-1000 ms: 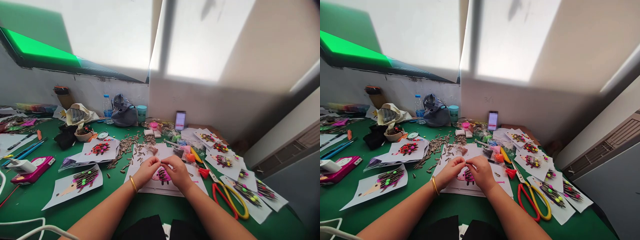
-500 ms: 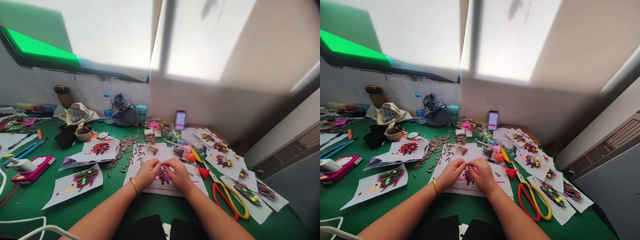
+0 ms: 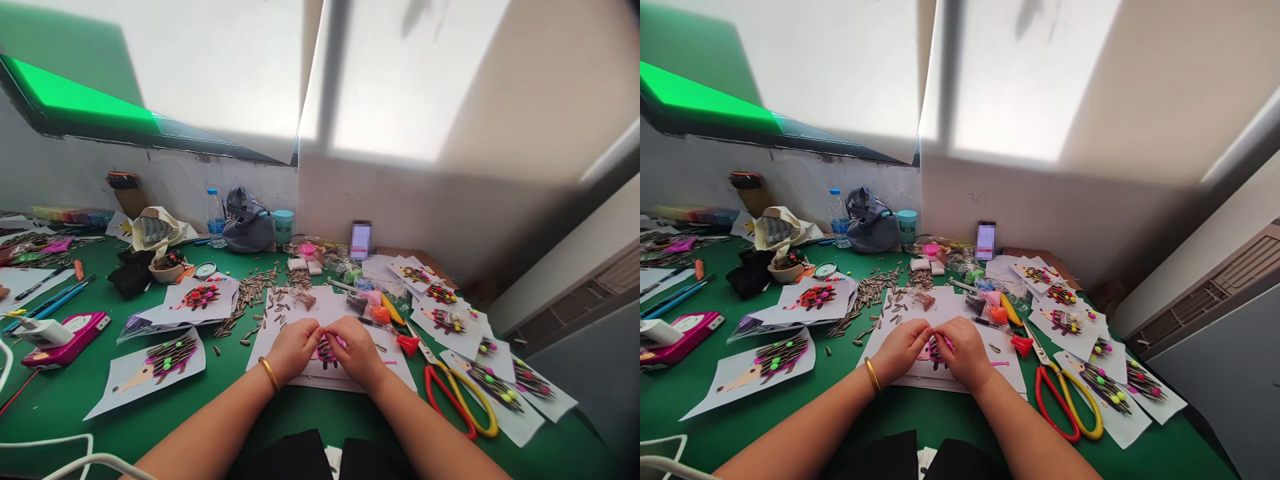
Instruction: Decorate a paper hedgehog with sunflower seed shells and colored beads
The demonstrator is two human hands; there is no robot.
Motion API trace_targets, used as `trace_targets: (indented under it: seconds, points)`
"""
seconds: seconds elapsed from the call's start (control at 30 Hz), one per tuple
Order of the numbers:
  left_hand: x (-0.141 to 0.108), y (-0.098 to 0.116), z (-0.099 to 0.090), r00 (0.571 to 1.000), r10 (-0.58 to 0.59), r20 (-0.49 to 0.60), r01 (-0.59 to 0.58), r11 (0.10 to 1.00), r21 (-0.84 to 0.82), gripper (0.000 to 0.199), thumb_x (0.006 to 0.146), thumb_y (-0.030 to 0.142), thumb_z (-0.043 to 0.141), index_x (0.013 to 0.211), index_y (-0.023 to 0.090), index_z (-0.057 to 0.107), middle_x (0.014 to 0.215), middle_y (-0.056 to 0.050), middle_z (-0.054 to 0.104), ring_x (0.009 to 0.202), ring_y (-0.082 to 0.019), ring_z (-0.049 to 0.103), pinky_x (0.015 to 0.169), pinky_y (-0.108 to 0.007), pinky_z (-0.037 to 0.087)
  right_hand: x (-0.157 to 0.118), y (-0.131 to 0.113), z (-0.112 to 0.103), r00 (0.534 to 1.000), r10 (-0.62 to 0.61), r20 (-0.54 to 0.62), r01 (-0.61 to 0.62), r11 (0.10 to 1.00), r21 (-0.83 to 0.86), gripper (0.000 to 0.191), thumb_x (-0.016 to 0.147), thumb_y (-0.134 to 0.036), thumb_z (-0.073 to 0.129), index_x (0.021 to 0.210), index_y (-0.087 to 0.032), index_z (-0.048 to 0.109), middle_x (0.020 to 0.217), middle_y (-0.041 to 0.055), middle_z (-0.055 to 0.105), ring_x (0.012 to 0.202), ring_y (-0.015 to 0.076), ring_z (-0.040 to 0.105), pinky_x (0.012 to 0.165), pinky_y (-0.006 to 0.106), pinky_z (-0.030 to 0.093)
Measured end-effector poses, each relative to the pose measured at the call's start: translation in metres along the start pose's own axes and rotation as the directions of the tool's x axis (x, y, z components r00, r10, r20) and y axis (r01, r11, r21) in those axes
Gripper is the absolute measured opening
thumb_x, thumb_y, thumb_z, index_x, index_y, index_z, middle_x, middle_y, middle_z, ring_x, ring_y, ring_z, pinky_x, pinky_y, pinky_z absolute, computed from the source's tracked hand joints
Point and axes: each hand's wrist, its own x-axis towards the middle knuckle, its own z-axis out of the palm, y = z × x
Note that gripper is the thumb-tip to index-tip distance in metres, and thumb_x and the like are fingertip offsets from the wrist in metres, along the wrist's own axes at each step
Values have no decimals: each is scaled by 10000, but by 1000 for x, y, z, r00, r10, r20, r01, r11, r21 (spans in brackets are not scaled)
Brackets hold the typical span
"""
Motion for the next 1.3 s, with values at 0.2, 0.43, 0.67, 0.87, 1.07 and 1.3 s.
trace_targets:
  seconds: [0.2,0.43,0.67,0.87,1.07,1.3]
  points:
    - [-3,5,1,1000,3,15,-6,979,205,317,969,345,313,820,206,557,825,-49,625,757,-195,555,653,-296,345,-1,1,0,999,-44,14,44,996,-71,146,880,-168,522,899,-206,662,788,41,675,764,189,569,729,333,410]
    - [-4,12,7,1000,-24,3,22,943,332,285,975,279,299,850,198,541,856,-63,638,759,-203,578,643,-311,340,0,-3,3,997,-76,-5,73,969,-236,144,805,-120,516,767,-181,641,686,43,621,703,189,528,697,328,376]
    - [-4,16,9,999,-47,7,41,929,367,292,983,291,287,857,198,534,872,-68,637,784,-202,588,659,-308,356,2,-5,8,996,-68,-49,52,960,-276,141,754,-98,501,697,-187,595,633,32,562,666,186,489,670,319,354]
    - [1,11,7,999,-38,-8,38,929,369,313,986,307,268,874,194,538,870,-76,633,785,-210,595,660,-313,366,10,2,7,999,-49,8,50,980,-194,143,798,-109,490,753,-185,603,679,32,581,695,183,507,688,307,374]
    - [17,4,1,999,-35,0,32,929,370,340,992,340,249,888,194,538,870,-74,625,807,-208,601,694,-303,389,29,13,3,993,-10,118,35,977,-213,138,814,-118,500,759,-181,610,704,36,597,707,179,522,679,291,380]
    - [38,4,-12,997,-70,-20,73,957,282,321,976,322,263,863,201,539,866,-71,643,798,-211,607,660,-301,377,58,14,-6,970,116,212,-58,964,-261,185,830,-117,519,701,-192,628,688,11,627,667,153,528,609,262,330]
